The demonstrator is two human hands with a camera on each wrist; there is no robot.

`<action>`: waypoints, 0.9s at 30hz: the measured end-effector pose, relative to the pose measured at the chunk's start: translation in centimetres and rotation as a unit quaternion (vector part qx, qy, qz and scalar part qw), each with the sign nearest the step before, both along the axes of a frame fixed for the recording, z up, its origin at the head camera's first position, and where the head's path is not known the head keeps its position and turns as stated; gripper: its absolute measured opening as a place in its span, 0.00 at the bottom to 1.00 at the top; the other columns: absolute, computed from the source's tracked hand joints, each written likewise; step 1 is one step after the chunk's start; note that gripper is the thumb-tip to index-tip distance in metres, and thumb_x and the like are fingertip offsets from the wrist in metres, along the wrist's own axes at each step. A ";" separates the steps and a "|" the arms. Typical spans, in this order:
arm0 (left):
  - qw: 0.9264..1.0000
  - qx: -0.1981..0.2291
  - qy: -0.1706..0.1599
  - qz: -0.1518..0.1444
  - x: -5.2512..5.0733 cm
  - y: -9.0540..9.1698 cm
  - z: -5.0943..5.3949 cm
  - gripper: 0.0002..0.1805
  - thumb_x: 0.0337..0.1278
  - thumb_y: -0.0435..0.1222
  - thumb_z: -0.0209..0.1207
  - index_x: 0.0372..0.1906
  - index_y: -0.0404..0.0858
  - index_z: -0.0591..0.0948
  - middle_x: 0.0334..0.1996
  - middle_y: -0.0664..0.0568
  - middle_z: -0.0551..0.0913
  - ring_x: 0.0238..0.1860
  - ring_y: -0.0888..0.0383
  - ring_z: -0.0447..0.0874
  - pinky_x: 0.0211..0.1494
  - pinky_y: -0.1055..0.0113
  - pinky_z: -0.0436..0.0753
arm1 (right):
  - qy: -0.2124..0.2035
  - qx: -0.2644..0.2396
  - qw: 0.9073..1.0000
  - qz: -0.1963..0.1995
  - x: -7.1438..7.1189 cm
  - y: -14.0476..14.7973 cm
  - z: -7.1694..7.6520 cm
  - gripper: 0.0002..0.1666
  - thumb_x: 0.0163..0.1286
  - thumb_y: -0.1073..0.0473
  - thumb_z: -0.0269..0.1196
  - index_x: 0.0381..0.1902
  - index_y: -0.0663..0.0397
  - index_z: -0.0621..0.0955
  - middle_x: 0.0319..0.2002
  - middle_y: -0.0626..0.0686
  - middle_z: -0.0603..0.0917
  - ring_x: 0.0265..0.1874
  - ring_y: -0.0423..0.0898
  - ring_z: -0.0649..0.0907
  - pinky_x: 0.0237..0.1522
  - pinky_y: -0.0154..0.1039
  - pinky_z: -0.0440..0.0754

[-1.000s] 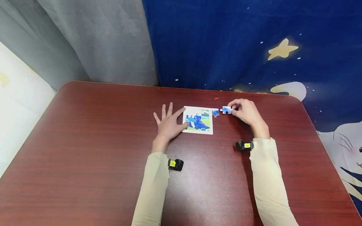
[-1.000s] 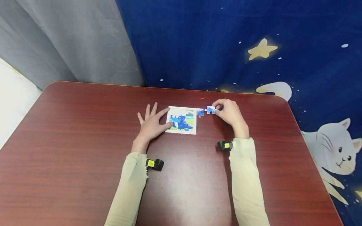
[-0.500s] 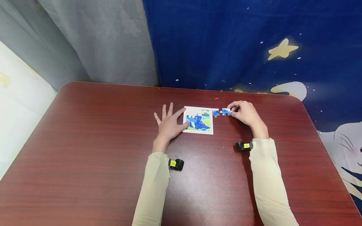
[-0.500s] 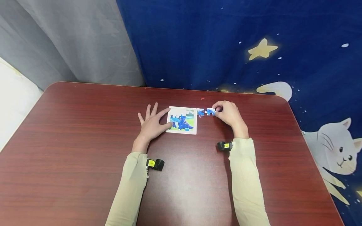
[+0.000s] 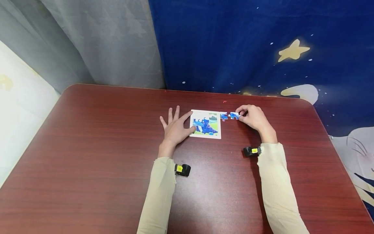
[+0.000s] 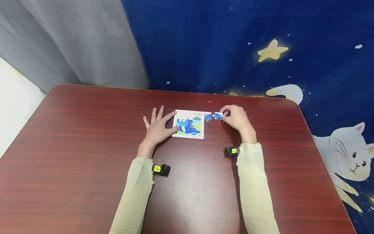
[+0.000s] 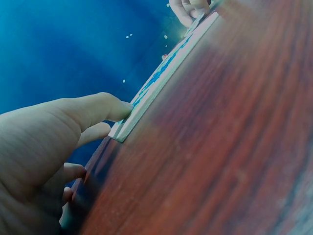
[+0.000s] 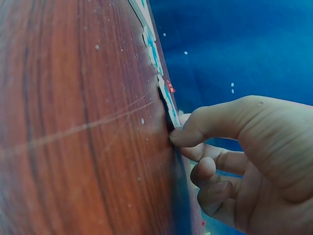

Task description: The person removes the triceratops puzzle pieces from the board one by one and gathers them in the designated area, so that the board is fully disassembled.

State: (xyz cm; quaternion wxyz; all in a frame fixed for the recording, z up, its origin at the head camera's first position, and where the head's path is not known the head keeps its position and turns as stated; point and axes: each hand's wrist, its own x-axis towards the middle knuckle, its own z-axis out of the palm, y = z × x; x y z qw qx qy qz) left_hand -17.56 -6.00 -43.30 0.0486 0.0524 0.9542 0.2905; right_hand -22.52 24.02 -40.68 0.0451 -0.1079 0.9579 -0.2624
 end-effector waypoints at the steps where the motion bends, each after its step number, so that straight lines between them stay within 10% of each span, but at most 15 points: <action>1: 1.000 0.001 0.000 0.000 0.0 0.0 0.0 0.37 0.48 0.54 0.60 0.67 0.58 0.66 0.73 0.46 0.43 0.72 0.46 0.28 0.62 0.38 0.25 | -0.002 -0.001 1.000 -0.001 0.0 0.0 0.0 0.13 0.56 0.68 0.60 0.41 0.61 0.82 0.31 0.57 0.79 0.29 0.51 0.75 0.38 0.44 0.69; 27: 1.000 0.003 0.000 -0.003 0.1 0.0 0.2 0.37 0.49 0.54 0.60 0.67 0.57 0.66 0.73 0.46 0.43 0.72 0.45 0.28 0.61 0.37 0.26 | -0.011 -0.007 1.000 0.008 0.1 0.1 0.0 0.13 0.57 0.68 0.60 0.42 0.61 0.81 0.33 0.58 0.79 0.30 0.51 0.76 0.39 0.45 0.70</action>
